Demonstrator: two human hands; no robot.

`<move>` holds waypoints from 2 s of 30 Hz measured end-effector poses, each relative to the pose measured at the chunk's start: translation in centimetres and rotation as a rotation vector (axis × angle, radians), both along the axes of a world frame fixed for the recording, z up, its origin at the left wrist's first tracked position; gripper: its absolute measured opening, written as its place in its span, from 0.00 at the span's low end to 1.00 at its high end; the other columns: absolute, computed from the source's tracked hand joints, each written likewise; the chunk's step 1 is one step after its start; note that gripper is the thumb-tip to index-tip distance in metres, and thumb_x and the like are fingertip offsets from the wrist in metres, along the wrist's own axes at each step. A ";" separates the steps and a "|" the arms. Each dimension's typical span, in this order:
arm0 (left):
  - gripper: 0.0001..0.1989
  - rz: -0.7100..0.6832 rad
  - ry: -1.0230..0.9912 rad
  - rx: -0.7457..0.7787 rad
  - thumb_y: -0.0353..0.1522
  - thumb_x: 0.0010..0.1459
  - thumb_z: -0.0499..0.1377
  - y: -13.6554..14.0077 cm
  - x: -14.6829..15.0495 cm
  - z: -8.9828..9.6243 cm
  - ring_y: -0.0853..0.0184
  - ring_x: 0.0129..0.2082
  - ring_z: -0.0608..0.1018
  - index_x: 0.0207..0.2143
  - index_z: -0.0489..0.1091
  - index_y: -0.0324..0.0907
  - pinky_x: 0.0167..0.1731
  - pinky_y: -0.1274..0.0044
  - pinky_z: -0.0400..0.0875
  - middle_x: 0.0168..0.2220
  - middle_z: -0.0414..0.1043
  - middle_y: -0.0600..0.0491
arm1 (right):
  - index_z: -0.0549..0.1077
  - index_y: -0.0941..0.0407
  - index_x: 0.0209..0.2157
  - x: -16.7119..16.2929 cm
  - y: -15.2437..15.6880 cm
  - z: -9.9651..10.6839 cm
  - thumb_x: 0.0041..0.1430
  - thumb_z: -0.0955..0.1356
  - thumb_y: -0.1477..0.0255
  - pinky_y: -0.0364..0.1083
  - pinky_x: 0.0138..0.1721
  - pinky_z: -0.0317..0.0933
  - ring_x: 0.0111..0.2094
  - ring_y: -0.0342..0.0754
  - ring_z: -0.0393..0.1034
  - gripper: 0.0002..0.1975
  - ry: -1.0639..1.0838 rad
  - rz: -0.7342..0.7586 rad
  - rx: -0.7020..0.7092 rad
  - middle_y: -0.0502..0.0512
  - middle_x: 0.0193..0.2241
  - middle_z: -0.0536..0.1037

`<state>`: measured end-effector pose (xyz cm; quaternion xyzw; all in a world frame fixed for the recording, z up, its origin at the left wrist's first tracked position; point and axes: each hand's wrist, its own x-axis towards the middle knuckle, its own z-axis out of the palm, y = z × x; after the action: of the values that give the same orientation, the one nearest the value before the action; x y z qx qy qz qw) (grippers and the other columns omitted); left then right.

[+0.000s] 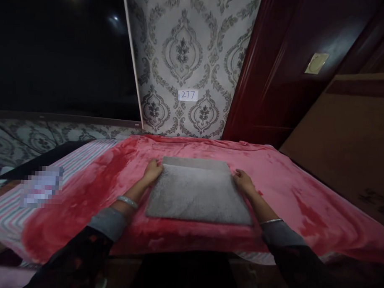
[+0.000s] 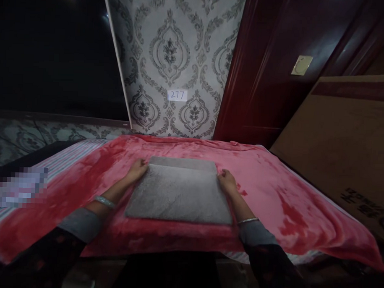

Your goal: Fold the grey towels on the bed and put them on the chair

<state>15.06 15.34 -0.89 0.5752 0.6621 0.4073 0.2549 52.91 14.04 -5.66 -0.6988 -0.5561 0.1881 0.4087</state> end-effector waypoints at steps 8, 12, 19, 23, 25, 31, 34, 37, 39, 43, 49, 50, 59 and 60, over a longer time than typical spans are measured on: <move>0.33 -0.637 0.799 0.177 0.45 0.66 0.49 -2.2 6.3 -3.0 0.54 0.71 0.54 0.68 0.56 0.39 0.69 0.55 0.44 0.70 0.53 0.41 | 0.57 0.59 0.69 -7.9 -0.7 -0.6 0.69 0.56 0.59 0.61 0.67 0.44 0.71 0.56 0.45 0.32 -0.677 0.325 -0.049 0.62 0.70 0.53; 0.35 -0.602 0.869 0.151 0.49 0.68 0.44 -2.5 6.1 -4.5 0.56 0.72 0.51 0.70 0.52 0.39 0.69 0.57 0.43 0.72 0.48 0.41 | 0.54 0.57 0.70 -8.9 -2.1 -1.6 0.71 0.53 0.56 0.61 0.68 0.41 0.71 0.54 0.42 0.32 -0.760 0.346 -0.106 0.60 0.71 0.50; 0.36 -0.356 0.925 0.032 0.50 0.67 0.44 -0.6 3.0 -3.9 0.53 0.71 0.52 0.70 0.53 0.39 0.68 0.55 0.43 0.71 0.50 0.40 | 0.53 0.57 0.70 -8.6 -2.1 -0.9 0.72 0.52 0.56 0.59 0.68 0.41 0.72 0.53 0.41 0.32 -0.751 0.341 -0.138 0.57 0.72 0.49; 0.36 -0.323 0.927 0.013 0.49 0.68 0.43 -0.7 2.5 -3.8 0.53 0.71 0.53 0.70 0.52 0.37 0.67 0.57 0.48 0.71 0.49 0.40 | 0.52 0.56 0.71 -7.3 -1.4 -1.4 0.71 0.52 0.55 0.59 0.69 0.40 0.72 0.53 0.40 0.33 -0.783 0.342 -0.143 0.57 0.72 0.48; 0.36 -0.321 0.924 0.015 0.48 0.68 0.44 -0.9 2.6 -3.8 0.53 0.71 0.54 0.70 0.52 0.36 0.67 0.57 0.50 0.71 0.49 0.40 | 0.51 0.56 0.71 -5.8 -1.1 -1.7 0.71 0.52 0.56 0.62 0.68 0.40 0.72 0.54 0.40 0.33 -0.789 0.294 -0.173 0.58 0.72 0.47; 0.35 -0.304 0.901 0.020 0.47 0.68 0.46 -1.1 2.8 -3.6 0.52 0.71 0.55 0.70 0.52 0.36 0.66 0.57 0.52 0.71 0.50 0.38 | 0.48 0.56 0.72 -1.6 -1.2 -1.0 0.71 0.53 0.59 0.68 0.65 0.44 0.71 0.58 0.41 0.32 -0.733 0.167 -0.319 0.61 0.72 0.46; 0.33 -0.304 0.883 0.037 0.46 0.68 0.46 -1.1 2.7 -3.5 0.51 0.70 0.55 0.69 0.55 0.40 0.66 0.56 0.53 0.71 0.50 0.39 | 0.51 0.58 0.71 -3.0 -1.8 0.6 0.70 0.54 0.59 0.70 0.64 0.43 0.72 0.61 0.39 0.33 -0.765 0.105 -0.293 0.65 0.72 0.46; 0.32 -0.299 0.886 0.031 0.47 0.67 0.46 -1.1 2.8 -3.4 0.51 0.70 0.56 0.69 0.56 0.42 0.65 0.56 0.54 0.71 0.50 0.40 | 0.50 0.58 0.71 -7.1 -2.9 1.8 0.70 0.55 0.57 0.67 0.66 0.40 0.72 0.59 0.37 0.34 -0.771 0.244 -0.118 0.65 0.72 0.46; 0.33 -0.287 0.900 0.022 0.47 0.68 0.46 -1.0 2.8 -3.3 0.51 0.70 0.55 0.69 0.55 0.42 0.65 0.56 0.55 0.71 0.49 0.39 | 0.50 0.56 0.71 -9.9 -3.4 1.8 0.70 0.56 0.55 0.64 0.68 0.40 0.72 0.56 0.38 0.34 -0.745 0.463 -0.069 0.61 0.72 0.46; 0.33 -0.280 0.922 0.016 0.46 0.68 0.45 -0.7 2.8 -3.3 0.52 0.70 0.55 0.69 0.55 0.40 0.65 0.58 0.56 0.71 0.50 0.39 | 0.50 0.53 0.71 -11.5 -3.4 0.6 0.71 0.55 0.53 0.59 0.69 0.38 0.72 0.52 0.38 0.34 -0.721 0.657 -0.035 0.55 0.72 0.46; 0.34 -0.291 0.931 0.001 0.46 0.68 0.45 -0.4 2.8 -3.3 0.50 0.71 0.54 0.70 0.54 0.38 0.65 0.58 0.56 0.71 0.49 0.38 | 0.49 0.56 0.71 -4.7 -1.7 -0.5 0.71 0.54 0.54 0.60 0.69 0.39 0.72 0.53 0.37 0.34 -0.722 0.380 -0.168 0.59 0.72 0.45; 0.34 -0.290 0.934 0.002 0.46 0.68 0.44 -0.4 2.8 -3.3 0.51 0.71 0.54 0.70 0.54 0.37 0.65 0.58 0.56 0.71 0.49 0.38 | 0.49 0.56 0.72 -3.7 -1.6 -0.6 0.71 0.54 0.55 0.61 0.68 0.40 0.72 0.54 0.38 0.34 -0.714 0.337 -0.194 0.59 0.72 0.44; 0.32 -0.288 0.858 0.026 0.43 0.68 0.44 -0.5 2.6 -3.7 0.55 0.71 0.53 0.69 0.54 0.37 0.66 0.61 0.54 0.71 0.50 0.41 | 0.46 0.54 0.72 -1.6 -1.6 -2.5 0.71 0.53 0.59 0.64 0.66 0.46 0.71 0.56 0.43 0.32 -0.692 0.195 -0.198 0.59 0.72 0.47; 0.31 -0.287 0.849 0.015 0.42 0.69 0.44 -0.4 2.6 -3.6 0.55 0.72 0.52 0.69 0.54 0.37 0.66 0.62 0.54 0.71 0.50 0.42 | 0.46 0.54 0.72 -1.5 -1.5 -2.6 0.71 0.53 0.59 0.64 0.66 0.47 0.71 0.56 0.43 0.32 -0.697 0.194 -0.194 0.59 0.72 0.47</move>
<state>17.61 14.91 -4.52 0.7794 0.6184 0.1006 0.0103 51.38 12.52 -8.29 -0.7005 -0.7050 0.0284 0.1070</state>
